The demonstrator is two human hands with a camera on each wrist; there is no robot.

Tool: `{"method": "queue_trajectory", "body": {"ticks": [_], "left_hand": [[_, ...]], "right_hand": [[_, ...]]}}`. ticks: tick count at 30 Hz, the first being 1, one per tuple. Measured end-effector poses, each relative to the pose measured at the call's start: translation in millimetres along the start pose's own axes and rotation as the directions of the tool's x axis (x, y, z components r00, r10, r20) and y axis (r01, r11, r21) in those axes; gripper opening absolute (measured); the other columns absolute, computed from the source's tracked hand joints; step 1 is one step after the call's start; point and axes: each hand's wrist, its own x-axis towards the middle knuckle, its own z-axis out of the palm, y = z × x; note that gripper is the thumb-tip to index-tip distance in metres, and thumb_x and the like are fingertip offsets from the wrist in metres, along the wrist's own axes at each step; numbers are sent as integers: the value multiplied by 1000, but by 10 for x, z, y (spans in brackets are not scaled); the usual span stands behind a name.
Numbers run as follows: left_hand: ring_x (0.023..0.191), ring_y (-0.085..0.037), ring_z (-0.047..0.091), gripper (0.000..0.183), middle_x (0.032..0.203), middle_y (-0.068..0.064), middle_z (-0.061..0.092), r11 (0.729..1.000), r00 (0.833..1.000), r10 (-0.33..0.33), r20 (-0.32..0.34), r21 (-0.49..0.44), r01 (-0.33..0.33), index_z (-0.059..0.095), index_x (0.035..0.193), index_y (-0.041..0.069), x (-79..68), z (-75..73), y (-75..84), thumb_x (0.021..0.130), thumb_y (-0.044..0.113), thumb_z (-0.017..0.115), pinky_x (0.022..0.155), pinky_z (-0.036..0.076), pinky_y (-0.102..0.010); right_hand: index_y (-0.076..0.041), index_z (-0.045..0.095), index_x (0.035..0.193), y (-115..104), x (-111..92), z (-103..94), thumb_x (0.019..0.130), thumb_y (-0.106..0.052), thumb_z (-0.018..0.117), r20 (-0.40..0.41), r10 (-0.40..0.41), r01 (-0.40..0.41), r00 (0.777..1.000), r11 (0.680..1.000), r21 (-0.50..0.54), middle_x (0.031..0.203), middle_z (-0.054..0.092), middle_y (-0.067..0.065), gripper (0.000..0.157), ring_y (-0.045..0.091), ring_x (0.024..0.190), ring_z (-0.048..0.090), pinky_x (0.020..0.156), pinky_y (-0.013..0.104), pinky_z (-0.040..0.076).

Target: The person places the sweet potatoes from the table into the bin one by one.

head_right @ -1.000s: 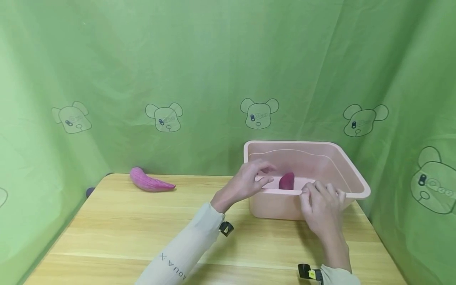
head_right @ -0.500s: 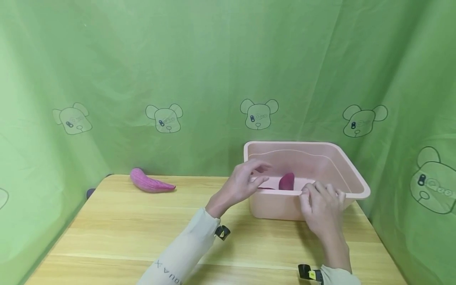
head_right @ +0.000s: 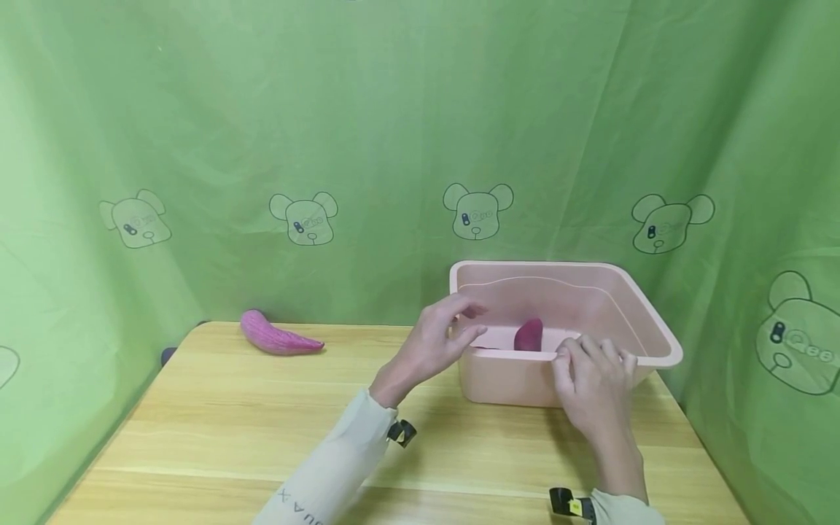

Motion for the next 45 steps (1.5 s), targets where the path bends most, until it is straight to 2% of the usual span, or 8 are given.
{"method": "queue_trajectory", "body": {"ticks": [9, 14, 20, 24, 32, 37, 41, 45], "left_hand": [[115, -11, 62, 33, 125, -4, 67, 999, 999, 28, -33, -31, -29, 63, 128, 11, -75, -71, -42, 97, 12, 72, 102, 50, -25], [112, -12, 63, 30, 121, -5, 68, 999, 998, 38, -54, -32, -40, 65, 126, 10, -115, -93, -85, 97, 13, 72, 97, 52, -22], [110, -14, 64, 28, 119, -2, 67, 1000, 998, 8, -69, -14, -9, 66, 125, 10, -189, -104, -125, 98, 15, 71, 95, 48, -15], [110, -16, 64, 26, 118, -2, 67, 1000, 995, 7, -99, -10, -8, 67, 124, 9, -237, -117, -156, 98, 14, 70, 96, 48, -16], [110, -10, 63, 23, 117, -4, 68, 999, 989, 31, -143, -13, -33, 67, 120, 6, -327, -120, -243, 97, 10, 71, 101, 49, -20], [112, -14, 64, 23, 119, -4, 68, 999, 986, 39, -160, -27, -43, 67, 119, 5, -353, -123, -278, 97, 10, 71, 102, 47, -19], [113, -19, 65, 24, 120, -6, 68, 999, 985, 42, -165, -23, -46, 67, 120, 4, -376, -131, -301, 97, 9, 71, 102, 50, -24], [114, -21, 66, 23, 120, -7, 68, 1000, 987, 19, -160, -21, -23, 67, 119, 4, -405, -134, -330, 97, 10, 71, 103, 49, -24]], "right_hand": [[-10, 62, 87, 4, -4, -5, 102, -19, 45, 6, 9, -9, 1000, 1000, -1, 85, 60, 10, 24, 33, 83, 45, 85, 62, 28], [-11, 61, 87, 8, -7, 2, 101, -18, 45, 1, 3, -3, 1000, 1000, 1, 85, 60, 10, 22, 33, 83, 45, 84, 62, 28], [-12, 61, 86, 4, -9, 0, 101, -17, 46, -6, 6, -6, 1000, 1000, 6, 83, 58, 8, 22, 32, 81, 44, 84, 61, 28], [-12, 61, 86, -1, -9, -2, 101, -18, 46, -6, 8, -8, 1000, 1000, 4, 83, 58, 7, 22, 31, 81, 44, 84, 61, 28], [-11, 61, 86, -10, -6, -16, 101, -18, 45, -5, 2, -2, 1000, 1000, 1, 84, 58, 9, 23, 33, 81, 45, 84, 62, 28], [-11, 61, 86, -7, -2, -17, 101, -18, 45, -8, -1, 1, 1000, 1000, -4, 83, 58, 9, 23, 33, 81, 45, 83, 61, 28], [-11, 61, 86, -7, -4, -15, 101, -18, 45, 1, 3, -3, 1000, 1000, -7, 83, 58, 8, 23, 33, 81, 45, 84, 62, 28], [-11, 61, 86, -12, -4, -17, 101, -18, 45, 4, 5, -5, 1000, 1000, -5, 83, 58, 9, 23, 33, 81, 45, 84, 62, 28]]}}
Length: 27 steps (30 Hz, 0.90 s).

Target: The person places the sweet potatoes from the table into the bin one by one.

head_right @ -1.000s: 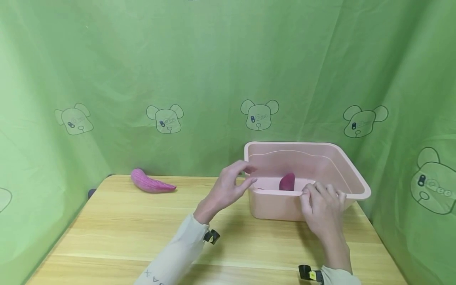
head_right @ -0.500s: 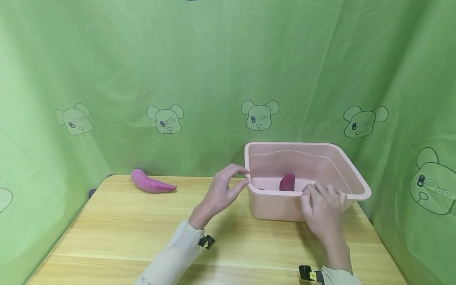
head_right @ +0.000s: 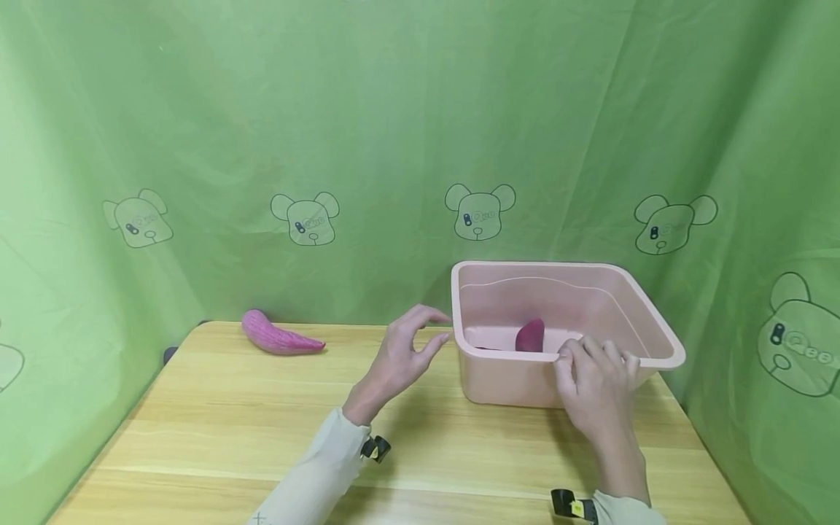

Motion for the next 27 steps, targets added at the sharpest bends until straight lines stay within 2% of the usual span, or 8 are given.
{"method": "queue_trajectory", "body": {"ticks": [3, 8, 12, 27], "left_hand": [[114, -17, 64, 22, 120, -4, 68, 1000, 1000, -20, 3, 8, 20, 68, 118, 6, -32, 1, -38, 97, 11, 71, 103, 48, -22], [114, -15, 63, 22, 119, -2, 68, 999, 999, -36, -7, 14, 36, 68, 119, 8, -94, 1, -105, 97, 11, 71, 103, 50, -27], [115, -14, 63, 23, 120, -2, 68, 999, 999, -45, -14, 24, 46, 68, 119, 9, -124, -5, -146, 97, 13, 71, 103, 50, -26], [111, -19, 64, 22, 117, -5, 69, 995, 996, -85, -9, 42, 86, 70, 117, 5, -294, 4, -325, 95, 9, 73, 101, 51, -30]], "right_hand": [[-11, 61, 86, -3, 2, -1, 101, -18, 45, -4, 0, 0, 1000, 1000, 1, 83, 58, 9, 23, 33, 81, 45, 84, 62, 28], [-11, 61, 86, -2, 0, 1, 101, -18, 45, -5, -2, 2, 1000, 1000, 0, 84, 59, 9, 23, 33, 82, 45, 84, 62, 28], [-11, 61, 86, -1, 1, 1, 101, -18, 45, -11, -4, 4, 1000, 1000, 1, 83, 59, 9, 23, 33, 81, 46, 84, 62, 28], [-10, 62, 88, 0, 0, -7, 102, -18, 44, 1, -6, 6, 1000, 1000, 8, 85, 60, 9, 24, 33, 83, 46, 84, 62, 29]]}}
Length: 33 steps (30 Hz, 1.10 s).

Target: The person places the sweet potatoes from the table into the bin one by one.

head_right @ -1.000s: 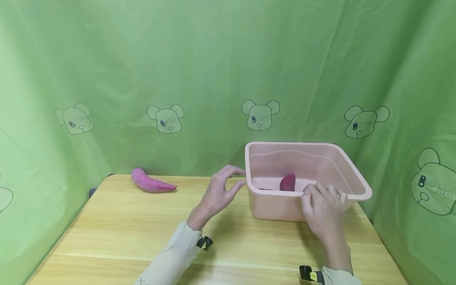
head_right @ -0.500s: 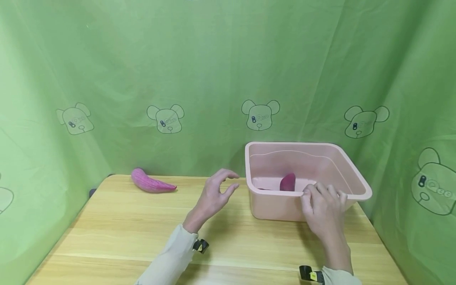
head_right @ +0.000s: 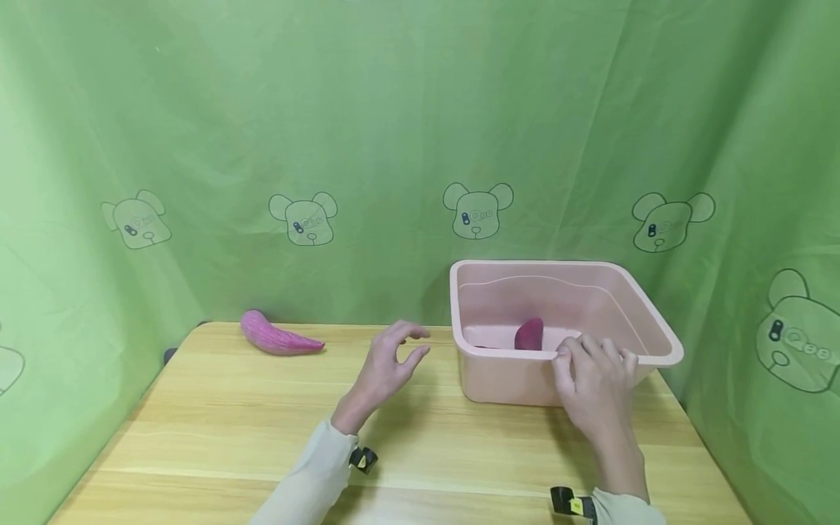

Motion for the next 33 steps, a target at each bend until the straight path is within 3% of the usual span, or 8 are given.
{"method": "queue_trajectory", "body": {"ticks": [12, 33], "left_hand": [[111, -19, 64, 22, 117, -3, 69, 998, 998, -58, 10, 37, 58, 70, 117, 7, -119, 3, -159, 95, 9, 73, 101, 52, -33], [113, -18, 63, 24, 120, -2, 68, 981, 987, -154, 49, 125, 147, 69, 120, 9, -221, -158, -428, 96, 12, 73, 101, 52, -35]], "right_hand": [[-10, 62, 89, -8, 2, 1, 103, -20, 42, 25, 4, -4, 1000, 1000, -3, 85, 59, 9, 26, 33, 82, 45, 86, 61, 29], [-11, 61, 87, 2, -1, 5, 102, -18, 44, -6, -2, 2, 1000, 1000, -7, 83, 58, 8, 24, 31, 80, 44, 82, 60, 28]]}}
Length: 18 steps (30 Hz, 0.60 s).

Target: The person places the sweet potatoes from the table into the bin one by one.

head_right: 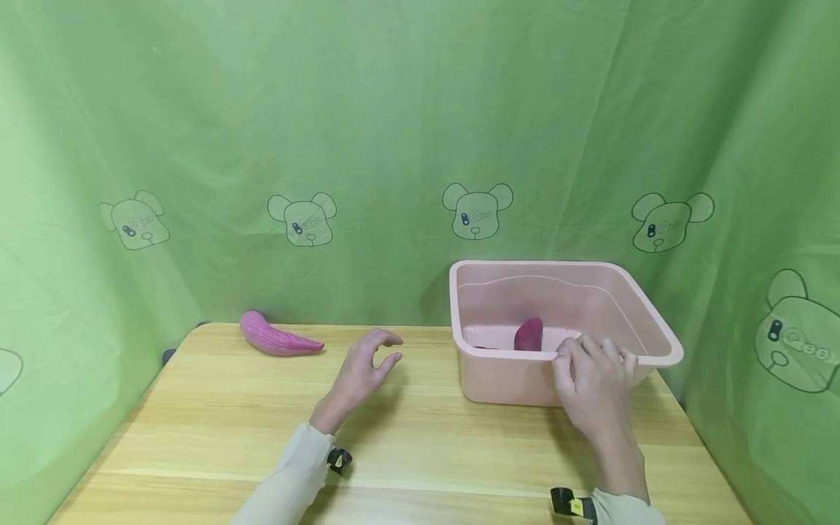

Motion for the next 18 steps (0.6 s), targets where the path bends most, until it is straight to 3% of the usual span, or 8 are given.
{"method": "queue_trajectory", "body": {"ticks": [18], "left_hand": [[114, -20, 63, 27, 122, -4, 67, 997, 999, -20, 43, 69, 17, 68, 121, 9, -16, -65, -175, 95, 10, 74, 101, 53, -36]], "right_hand": [[-11, 62, 88, 10, -7, 16, 102, -19, 44, -5, 3, -3, 1000, 1000, 1, 85, 59, 9, 24, 32, 82, 45, 84, 62, 28]]}}
